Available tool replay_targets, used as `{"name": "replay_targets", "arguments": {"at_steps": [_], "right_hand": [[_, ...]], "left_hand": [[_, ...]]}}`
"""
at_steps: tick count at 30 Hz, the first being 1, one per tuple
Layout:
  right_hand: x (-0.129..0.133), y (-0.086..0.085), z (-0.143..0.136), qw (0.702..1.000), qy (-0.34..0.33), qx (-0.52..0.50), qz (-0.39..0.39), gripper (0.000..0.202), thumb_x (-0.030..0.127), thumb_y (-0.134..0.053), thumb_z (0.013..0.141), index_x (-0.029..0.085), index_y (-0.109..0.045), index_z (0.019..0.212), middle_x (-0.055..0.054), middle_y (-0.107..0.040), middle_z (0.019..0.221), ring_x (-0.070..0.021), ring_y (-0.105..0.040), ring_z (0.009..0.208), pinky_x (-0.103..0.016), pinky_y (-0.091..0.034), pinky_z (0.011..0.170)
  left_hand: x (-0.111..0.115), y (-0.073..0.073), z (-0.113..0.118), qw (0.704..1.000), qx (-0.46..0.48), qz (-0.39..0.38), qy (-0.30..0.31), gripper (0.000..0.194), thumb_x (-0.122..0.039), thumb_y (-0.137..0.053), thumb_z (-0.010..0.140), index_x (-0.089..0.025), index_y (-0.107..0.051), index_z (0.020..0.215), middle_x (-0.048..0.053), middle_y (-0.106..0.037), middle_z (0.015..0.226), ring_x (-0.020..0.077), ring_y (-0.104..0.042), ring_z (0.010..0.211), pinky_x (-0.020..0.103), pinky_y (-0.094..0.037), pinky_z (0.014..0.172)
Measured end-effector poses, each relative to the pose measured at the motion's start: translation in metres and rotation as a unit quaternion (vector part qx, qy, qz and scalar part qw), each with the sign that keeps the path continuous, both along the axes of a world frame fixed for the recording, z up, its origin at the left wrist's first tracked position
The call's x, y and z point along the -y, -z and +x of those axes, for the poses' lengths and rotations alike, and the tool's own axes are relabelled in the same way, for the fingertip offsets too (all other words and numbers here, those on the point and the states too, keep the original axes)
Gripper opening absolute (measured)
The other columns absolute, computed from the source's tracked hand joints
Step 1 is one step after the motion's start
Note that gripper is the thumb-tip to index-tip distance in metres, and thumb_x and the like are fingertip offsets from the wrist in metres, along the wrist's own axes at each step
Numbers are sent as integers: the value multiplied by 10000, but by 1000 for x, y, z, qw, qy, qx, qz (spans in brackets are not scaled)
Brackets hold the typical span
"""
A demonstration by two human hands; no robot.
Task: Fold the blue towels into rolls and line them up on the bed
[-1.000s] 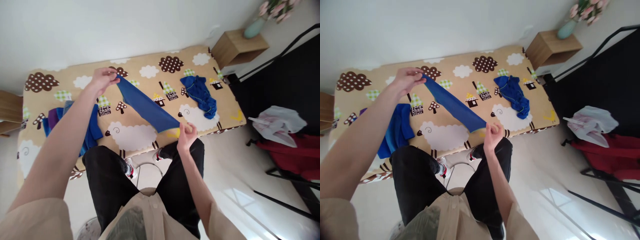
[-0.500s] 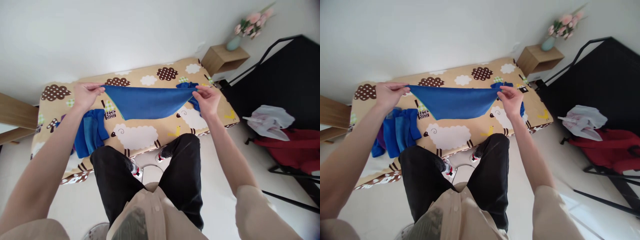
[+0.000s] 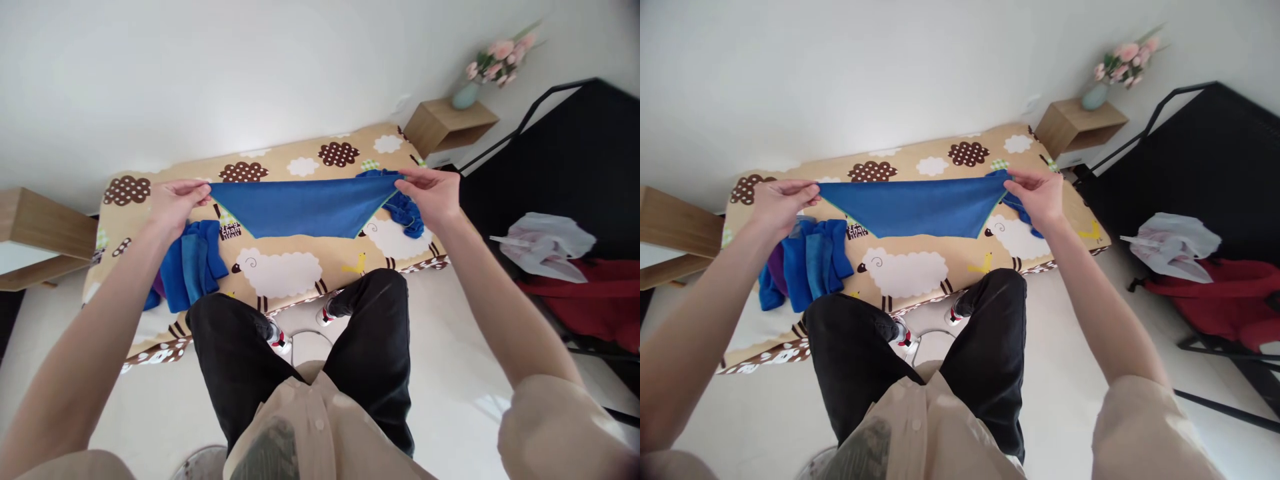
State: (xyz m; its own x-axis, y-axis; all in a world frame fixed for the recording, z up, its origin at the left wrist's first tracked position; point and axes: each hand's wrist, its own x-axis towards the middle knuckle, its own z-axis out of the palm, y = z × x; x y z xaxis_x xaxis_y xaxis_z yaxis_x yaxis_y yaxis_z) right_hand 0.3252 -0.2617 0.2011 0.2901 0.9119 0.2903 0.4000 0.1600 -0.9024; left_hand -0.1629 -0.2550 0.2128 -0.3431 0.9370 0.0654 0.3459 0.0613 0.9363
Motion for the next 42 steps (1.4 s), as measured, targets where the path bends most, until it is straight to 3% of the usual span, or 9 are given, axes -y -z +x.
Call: {"name": "replay_targets", "arguments": {"at_steps": [7, 12, 18, 24, 28, 31, 36, 42], "right_hand": [[23, 2, 25, 997, -47, -27, -53, 256, 57, -830, 749, 189, -823, 968, -58, -768, 835, -122, -666, 719, -278, -552, 723], [33, 9, 22, 998, -38, -10, -57, 201, 60, -830, 735, 186, -835, 893, -87, -780, 829, -119, -649, 651, -288, -537, 660], [31, 23, 6, 999, -29, -1, -38, 146, 73, -808, 761, 189, -822, 849, -50, -749, 776, -110, -626, 610, -271, -562, 618], [35, 27, 3, 998, -30, -1, -57, 130, 112, -791, 802, 177, -811, 912, -99, -786, 990, -146, -709, 774, -299, -632, 731], [39, 23, 2, 996, -42, 62, -44, 135, 109, -798, 799, 173, -816, 916, -87, -785, 846, -160, -728, 716, -316, -623, 752], [44, 14, -3, 994, -52, 93, -31, 138, 93, -826, 763, 186, -820, 864, -85, -791, 852, -186, -752, 772, -328, -626, 794], [47, 3, -5, 989, -45, 115, -81, 142, 89, -870, 709, 192, -824, 794, -71, -786, 800, -189, -736, 732, -337, -624, 765], [10, 23, 7, 981, -60, 116, -144, 194, 128, -922, 657, 187, -831, 817, -72, -781, 760, -152, -660, 608, -313, -565, 637]], "left_hand": [[39, -7, -11, 996, -7, -47, 76, 307, -297, -853, 604, -188, -806, 888, 44, -781, 849, 168, -708, 743, 361, -625, 857], [53, 7, -14, 993, -69, -55, 78, 308, -361, -837, 644, -211, -823, 912, 14, -772, 820, 152, -670, 708, 329, -609, 812], [52, 25, -10, 995, -95, -17, 38, 274, -409, -786, 740, -237, -820, 951, -5, -751, 835, 154, -656, 734, 308, -593, 739], [53, 25, -14, 988, -126, 60, 60, 231, -415, -787, 770, -240, -814, 918, 7, -732, 967, 116, -620, 684, 289, -574, 678], [54, 26, -16, 990, -127, 43, 39, 236, -394, -771, 776, -207, -810, 916, 9, -753, 885, 121, -628, 654, 292, -587, 687], [54, 31, -18, 993, -116, 22, 15, 257, -393, -771, 755, -194, -804, 914, 8, -764, 863, 133, -663, 703, 287, -609, 732], [52, 37, -22, 992, -117, -20, 41, 255, -388, -766, 744, -195, -795, 909, 16, -763, 852, 155, -692, 762, 292, -617, 780], [24, 56, -24, 985, -99, -110, 92, 197, -294, -773, 736, -164, -788, 883, 40, -757, 824, 148, -683, 733, 318, -610, 813]]}}
